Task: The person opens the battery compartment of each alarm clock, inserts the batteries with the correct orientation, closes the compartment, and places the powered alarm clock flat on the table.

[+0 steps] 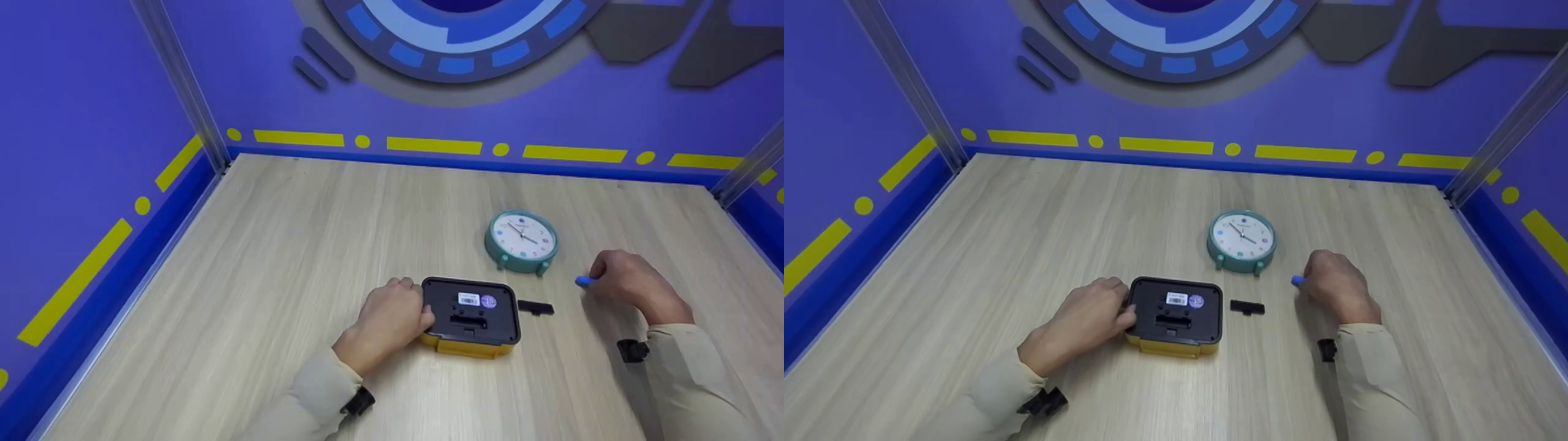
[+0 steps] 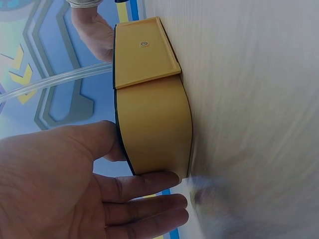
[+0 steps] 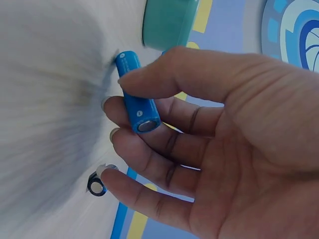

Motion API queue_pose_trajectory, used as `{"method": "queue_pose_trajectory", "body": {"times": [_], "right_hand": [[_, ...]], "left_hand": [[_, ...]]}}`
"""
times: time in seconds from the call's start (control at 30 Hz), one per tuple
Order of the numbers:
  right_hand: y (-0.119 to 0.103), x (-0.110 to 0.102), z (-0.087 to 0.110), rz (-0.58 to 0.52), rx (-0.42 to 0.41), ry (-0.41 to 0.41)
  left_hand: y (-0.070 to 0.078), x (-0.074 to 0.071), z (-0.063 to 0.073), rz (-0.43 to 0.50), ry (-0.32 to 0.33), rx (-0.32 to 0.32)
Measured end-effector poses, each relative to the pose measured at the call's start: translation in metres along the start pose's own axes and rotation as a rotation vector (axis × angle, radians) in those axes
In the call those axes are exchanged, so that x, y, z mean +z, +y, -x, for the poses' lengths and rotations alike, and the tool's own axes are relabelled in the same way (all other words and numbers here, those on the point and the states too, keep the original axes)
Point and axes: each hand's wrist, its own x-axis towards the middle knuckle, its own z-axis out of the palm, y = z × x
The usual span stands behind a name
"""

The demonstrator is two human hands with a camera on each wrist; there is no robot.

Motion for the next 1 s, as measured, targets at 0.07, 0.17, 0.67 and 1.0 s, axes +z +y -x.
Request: {"method": "queue_pose_trajectory", "body": {"times": [0.07,0.17,0.67,1.0], "right_hand": [[0.0,0.0,0.0,0.006,-0.001,0.004],[0.0,0.001,-0.001,0.014,0.002,0.011],[0.0,0.0,-0.003,0.017,0.01,-0.003],[-0.012,-0.005,0.004,0.04,-0.048,0.029]], "left_hand": [[0.0,0.0,0.0,-0.003,0.006,0.003],[0.0,0.0,0.001,-0.005,0.01,0.005],[-0.001,0.001,0.0,0.013,-0.011,-0.007],[0.001,0.0,0.0,-0.012,-0.009,-0.011]]}}
